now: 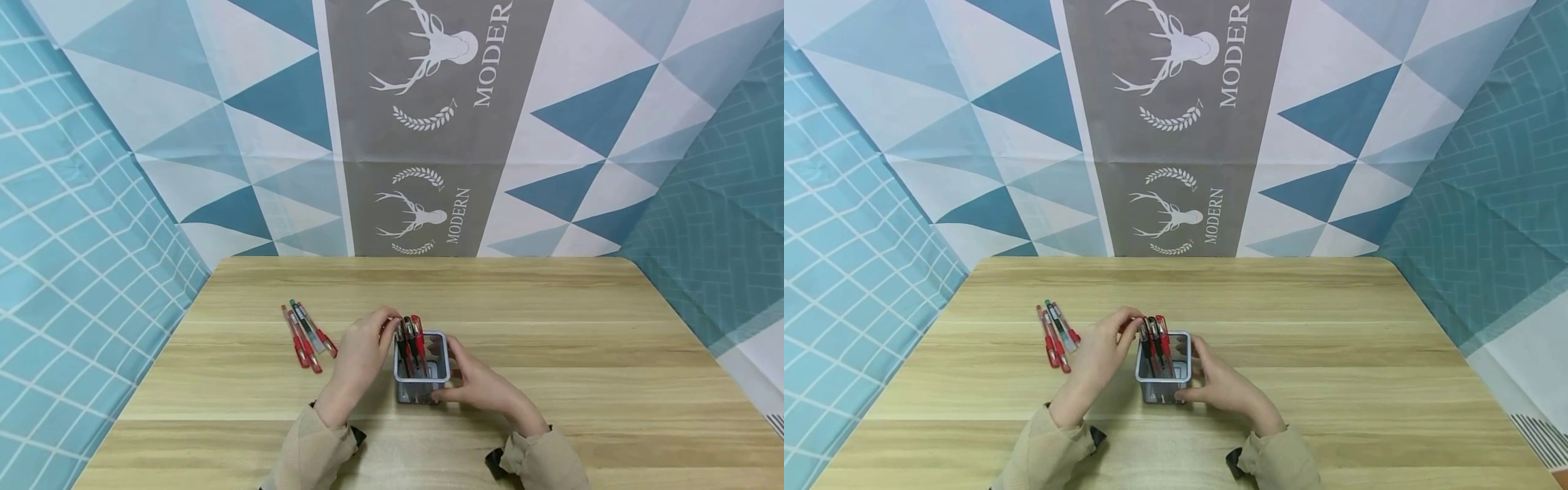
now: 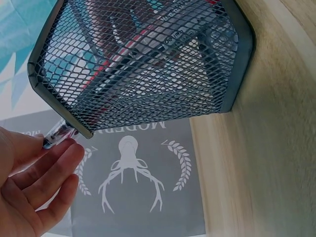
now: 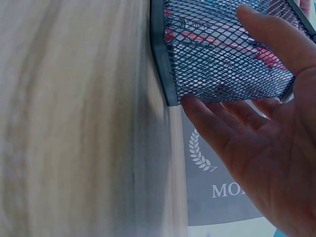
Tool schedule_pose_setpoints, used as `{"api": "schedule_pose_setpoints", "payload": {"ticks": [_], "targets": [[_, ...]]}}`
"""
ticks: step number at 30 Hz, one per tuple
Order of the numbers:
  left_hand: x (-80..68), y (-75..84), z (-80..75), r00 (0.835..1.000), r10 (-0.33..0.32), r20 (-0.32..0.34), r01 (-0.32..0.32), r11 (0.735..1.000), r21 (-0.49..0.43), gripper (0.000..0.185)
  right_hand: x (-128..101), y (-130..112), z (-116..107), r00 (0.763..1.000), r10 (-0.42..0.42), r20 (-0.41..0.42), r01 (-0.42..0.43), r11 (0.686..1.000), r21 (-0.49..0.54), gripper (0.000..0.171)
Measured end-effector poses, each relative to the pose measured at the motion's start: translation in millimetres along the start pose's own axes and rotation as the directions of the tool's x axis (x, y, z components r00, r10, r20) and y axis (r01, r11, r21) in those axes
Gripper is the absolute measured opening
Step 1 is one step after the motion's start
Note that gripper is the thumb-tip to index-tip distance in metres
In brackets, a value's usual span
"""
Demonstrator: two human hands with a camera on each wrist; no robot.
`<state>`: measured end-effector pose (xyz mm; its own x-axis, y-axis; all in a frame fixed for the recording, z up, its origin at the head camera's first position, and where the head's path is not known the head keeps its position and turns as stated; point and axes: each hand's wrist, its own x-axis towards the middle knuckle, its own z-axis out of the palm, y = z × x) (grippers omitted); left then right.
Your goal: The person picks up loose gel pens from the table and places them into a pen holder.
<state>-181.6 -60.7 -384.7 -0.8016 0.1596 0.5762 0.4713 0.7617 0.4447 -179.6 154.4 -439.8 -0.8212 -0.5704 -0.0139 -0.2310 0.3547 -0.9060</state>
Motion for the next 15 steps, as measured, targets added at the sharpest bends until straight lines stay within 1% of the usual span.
{"api": "schedule_pose_setpoints", "payload": {"ticks": [5,15], "targets": [[-0.4,-4.1,2.9,1.0,0.01,-0.001,-0.01,1.0,-0.014,0.009,0.0,-0.6,0.8,1.0,-0.003,-0.001,0.003,1.0,0.009,0.089],[-0.6,-5.0,2.7,0.999,-0.029,0.019,0.03,0.999,-0.029,0.013,0.4,0.3,1.1,1.0,0.009,0.0,-0.009,1.0,0.013,0.09]]}}
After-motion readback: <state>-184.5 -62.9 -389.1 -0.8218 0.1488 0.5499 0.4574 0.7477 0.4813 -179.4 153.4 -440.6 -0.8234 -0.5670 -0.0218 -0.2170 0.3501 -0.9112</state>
